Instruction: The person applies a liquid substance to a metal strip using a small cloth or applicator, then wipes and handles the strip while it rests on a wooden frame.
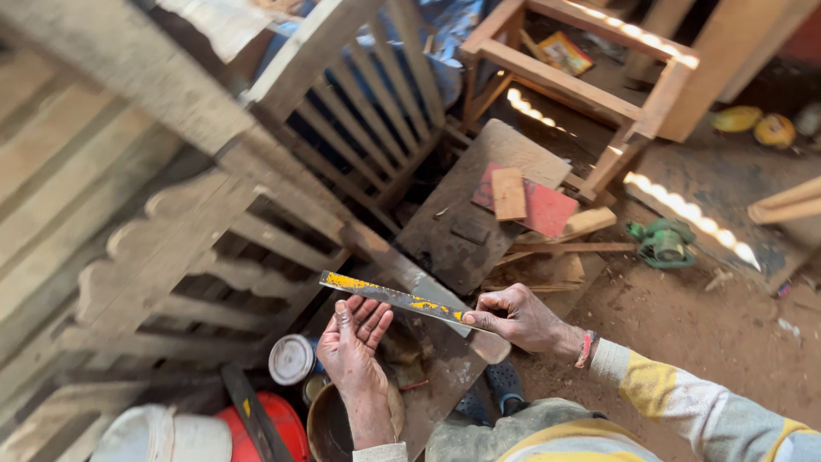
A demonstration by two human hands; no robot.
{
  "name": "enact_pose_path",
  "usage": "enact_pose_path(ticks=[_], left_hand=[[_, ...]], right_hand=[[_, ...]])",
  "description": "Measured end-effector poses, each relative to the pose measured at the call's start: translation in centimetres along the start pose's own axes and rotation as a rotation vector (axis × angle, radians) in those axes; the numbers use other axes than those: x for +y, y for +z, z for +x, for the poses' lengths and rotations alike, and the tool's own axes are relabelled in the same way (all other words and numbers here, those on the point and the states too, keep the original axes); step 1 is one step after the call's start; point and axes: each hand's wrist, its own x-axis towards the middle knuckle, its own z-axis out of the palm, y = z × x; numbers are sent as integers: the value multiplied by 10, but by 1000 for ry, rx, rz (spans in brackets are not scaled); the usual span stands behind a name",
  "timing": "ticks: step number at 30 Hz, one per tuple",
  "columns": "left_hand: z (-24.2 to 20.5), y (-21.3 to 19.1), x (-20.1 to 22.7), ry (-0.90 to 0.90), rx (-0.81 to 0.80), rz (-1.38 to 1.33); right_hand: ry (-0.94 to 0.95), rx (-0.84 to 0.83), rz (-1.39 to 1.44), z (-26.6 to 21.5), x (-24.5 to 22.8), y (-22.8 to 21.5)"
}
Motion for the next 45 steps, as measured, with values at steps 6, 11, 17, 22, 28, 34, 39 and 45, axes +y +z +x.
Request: enact_pose_path(ticks=[6,11,17,22,28,34,39,45], left_hand=[[-4,-46,28,32,101,-110],[3,-113,34,108,238,-85],[18,-252,-45,115,483,231],[42,-337,-181,-82,553,610],[75,-374,-294,-288,520,1012],[56,-345,-241,-467,433,1074],[-11,-307,-143,28,264,937],[-52,-270,-67,209,308,883]], right_hand=[[-24,-104,-39,27,-11,41],[-206,-183,-91,54,-31,89],[-147,-357,-296,75,-60,146],[17,-598,-577,91,-55,178],[353,-841,-630,92,-14,218],[689,-894,-512,100,41,289],[835,-769,-192,110,63,336],[757,-973,178,118,102,365]])
